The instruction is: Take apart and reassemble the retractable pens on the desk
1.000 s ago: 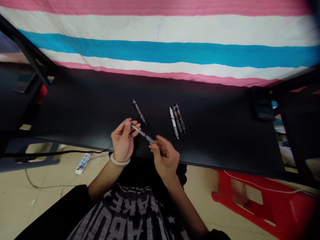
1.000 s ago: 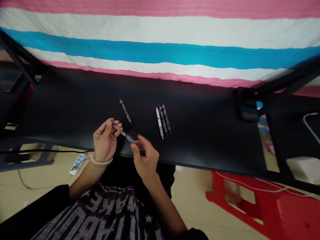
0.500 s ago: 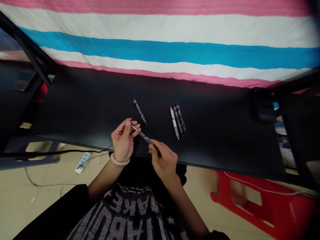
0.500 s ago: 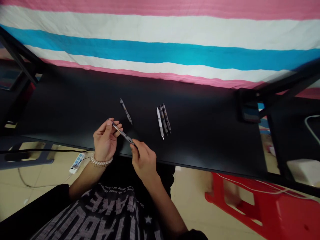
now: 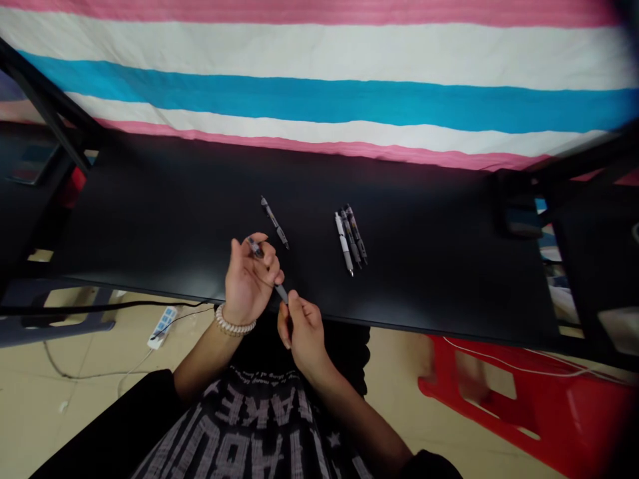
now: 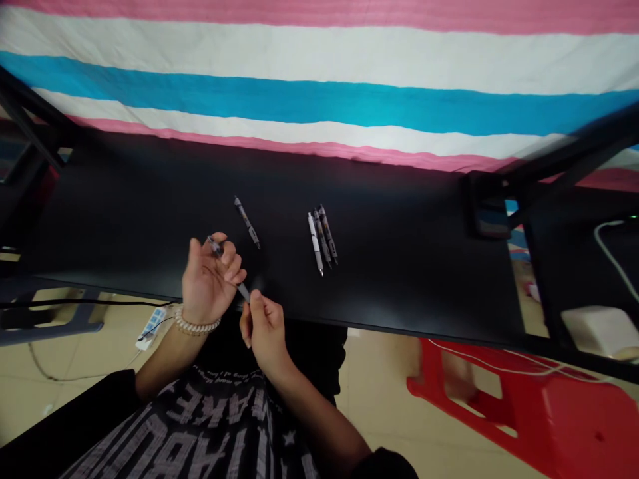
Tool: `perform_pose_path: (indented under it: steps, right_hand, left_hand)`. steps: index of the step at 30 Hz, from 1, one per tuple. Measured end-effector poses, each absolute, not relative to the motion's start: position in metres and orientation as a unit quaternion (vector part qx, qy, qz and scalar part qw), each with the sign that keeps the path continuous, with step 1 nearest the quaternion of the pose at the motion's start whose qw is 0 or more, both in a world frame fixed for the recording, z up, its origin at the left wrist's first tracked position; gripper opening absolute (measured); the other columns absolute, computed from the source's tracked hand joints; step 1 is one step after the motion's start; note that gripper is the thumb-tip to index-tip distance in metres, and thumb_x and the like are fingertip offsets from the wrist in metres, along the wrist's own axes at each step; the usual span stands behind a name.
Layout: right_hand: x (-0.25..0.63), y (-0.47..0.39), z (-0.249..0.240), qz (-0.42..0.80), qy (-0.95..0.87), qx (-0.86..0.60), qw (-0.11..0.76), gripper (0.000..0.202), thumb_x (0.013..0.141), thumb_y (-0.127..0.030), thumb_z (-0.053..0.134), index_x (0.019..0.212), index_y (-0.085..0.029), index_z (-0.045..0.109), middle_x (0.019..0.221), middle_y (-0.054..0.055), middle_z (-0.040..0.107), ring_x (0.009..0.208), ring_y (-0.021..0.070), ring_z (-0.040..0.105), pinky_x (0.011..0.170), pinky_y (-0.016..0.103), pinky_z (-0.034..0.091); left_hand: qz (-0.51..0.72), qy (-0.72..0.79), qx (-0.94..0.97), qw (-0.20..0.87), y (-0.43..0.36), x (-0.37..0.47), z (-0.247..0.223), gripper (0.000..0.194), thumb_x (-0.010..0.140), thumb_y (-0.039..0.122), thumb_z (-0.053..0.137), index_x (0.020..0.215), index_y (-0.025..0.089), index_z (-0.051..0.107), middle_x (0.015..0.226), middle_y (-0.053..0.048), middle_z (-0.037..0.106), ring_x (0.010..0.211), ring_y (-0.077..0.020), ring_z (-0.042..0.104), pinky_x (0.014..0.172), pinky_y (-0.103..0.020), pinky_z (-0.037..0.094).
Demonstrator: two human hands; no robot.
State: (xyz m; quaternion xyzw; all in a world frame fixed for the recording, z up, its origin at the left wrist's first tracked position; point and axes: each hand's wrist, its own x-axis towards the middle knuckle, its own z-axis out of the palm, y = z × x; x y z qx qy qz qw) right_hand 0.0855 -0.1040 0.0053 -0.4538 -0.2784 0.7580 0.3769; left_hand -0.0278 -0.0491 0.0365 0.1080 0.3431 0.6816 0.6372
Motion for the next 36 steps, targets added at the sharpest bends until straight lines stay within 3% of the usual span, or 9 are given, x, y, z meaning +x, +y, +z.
perform_pose_path:
  steps: [4,8,17,20,23,27,30,32,36]
  right_hand:
    - [0.085,-0.109,0.000,0.688,-0.399,-0.478,0.372,0.056,0.094,-0.068,0.047,0.066,-0.020,0.052,0.045,-0.006,0.048,0.036,0.0063,0.039,0.038,0.019,0.029]
    - [0.093,-0.110,-0.003,0.626,-0.481,-0.497,0.361,0.052,0.100,-0.060,0.042,0.071,-0.020,0.057,0.050,-0.004,0.051,0.041,0.0080,0.044,0.042,0.020,0.033]
    - [0.110,-0.105,-0.001,0.502,-0.598,-0.505,0.367,0.044,0.104,-0.042,0.041,0.071,-0.020,0.061,0.054,-0.003,0.055,0.046,0.0103,0.052,0.049,0.022,0.040]
    - [0.116,-0.103,-0.002,0.444,-0.622,-0.521,0.380,0.040,0.103,-0.036,0.043,0.073,-0.020,0.063,0.056,-0.002,0.058,0.048,0.0108,0.055,0.052,0.023,0.042]
    - [0.128,-0.095,-0.005,0.359,-0.615,-0.579,0.397,0.034,0.101,-0.036,0.049,0.078,-0.019,0.067,0.058,-0.002,0.061,0.049,0.0117,0.056,0.053,0.023,0.043]
    - [0.151,-0.076,-0.016,0.181,-0.621,-0.656,0.389,0.029,0.094,-0.043,0.060,0.082,-0.017,0.070,0.056,-0.003,0.059,0.049,0.0125,0.054,0.054,0.025,0.039]
    - [0.162,-0.065,-0.022,0.092,-0.610,-0.706,0.348,0.035,0.091,-0.045,0.064,0.108,-0.015,0.069,0.053,-0.006,0.053,0.048,0.0131,0.051,0.053,0.025,0.035]
    - [0.162,-0.063,-0.022,0.080,-0.602,-0.718,0.341,0.039,0.091,-0.043,0.064,0.118,-0.015,0.066,0.054,-0.007,0.051,0.048,0.0133,0.050,0.054,0.026,0.035]
    - [0.143,-0.067,-0.015,0.196,-0.615,-0.660,0.384,0.027,0.094,-0.038,0.059,0.110,-0.018,0.065,0.059,-0.005,0.057,0.054,0.0133,0.055,0.060,0.026,0.044]
  left_hand:
    - [0.671,0.333,0.023,0.663,-0.052,-0.030,0.042,0.033,0.099,0.040,0.042,0.084,0.020,0.063,0.051,0.008,0.026,0.037,-0.0070,0.019,0.035,-0.018,0.023]
    - [0.645,0.333,0.013,0.688,-0.049,-0.036,0.044,0.034,0.096,0.038,0.037,0.081,0.021,0.062,0.046,0.008,0.021,0.038,-0.0093,0.012,0.036,-0.021,0.019]
    - [0.618,0.347,0.017,0.706,-0.041,-0.027,0.042,0.035,0.095,0.034,0.035,0.082,0.019,0.063,0.043,0.008,0.024,0.035,-0.0090,0.015,0.037,-0.022,0.018]
    - [0.609,0.376,0.063,0.696,-0.036,-0.019,0.032,0.032,0.095,0.041,0.041,0.090,0.019,0.064,0.050,0.006,0.040,0.039,-0.0090,0.034,0.042,-0.021,0.031]
    - [0.652,0.453,0.169,0.584,-0.028,-0.019,0.019,0.037,0.091,0.054,0.053,0.102,0.021,0.065,0.079,-0.004,0.064,0.069,-0.0149,0.061,0.066,-0.027,0.049]
    - [0.525,0.613,0.459,0.373,-0.015,-0.032,0.005,0.030,0.084,0.040,0.072,0.109,0.023,0.073,0.081,-0.003,0.059,0.068,-0.0154,0.052,0.073,-0.028,0.046]
    - [0.430,0.655,0.574,0.238,-0.003,-0.036,0.000,0.027,0.084,0.035,0.074,0.108,0.023,0.076,0.084,-0.005,0.055,0.071,-0.0185,0.052,0.079,-0.033,0.045]
    - [0.384,0.672,0.602,0.197,0.004,-0.036,-0.001,0.022,0.084,0.033,0.072,0.102,0.021,0.076,0.084,-0.005,0.055,0.070,-0.0196,0.053,0.079,-0.034,0.044]
    - [0.351,0.671,0.615,0.219,0.010,-0.038,0.001,0.003,0.084,0.022,0.069,0.082,0.019,0.070,0.070,-0.002,0.058,0.062,-0.0171,0.055,0.073,-0.032,0.045]
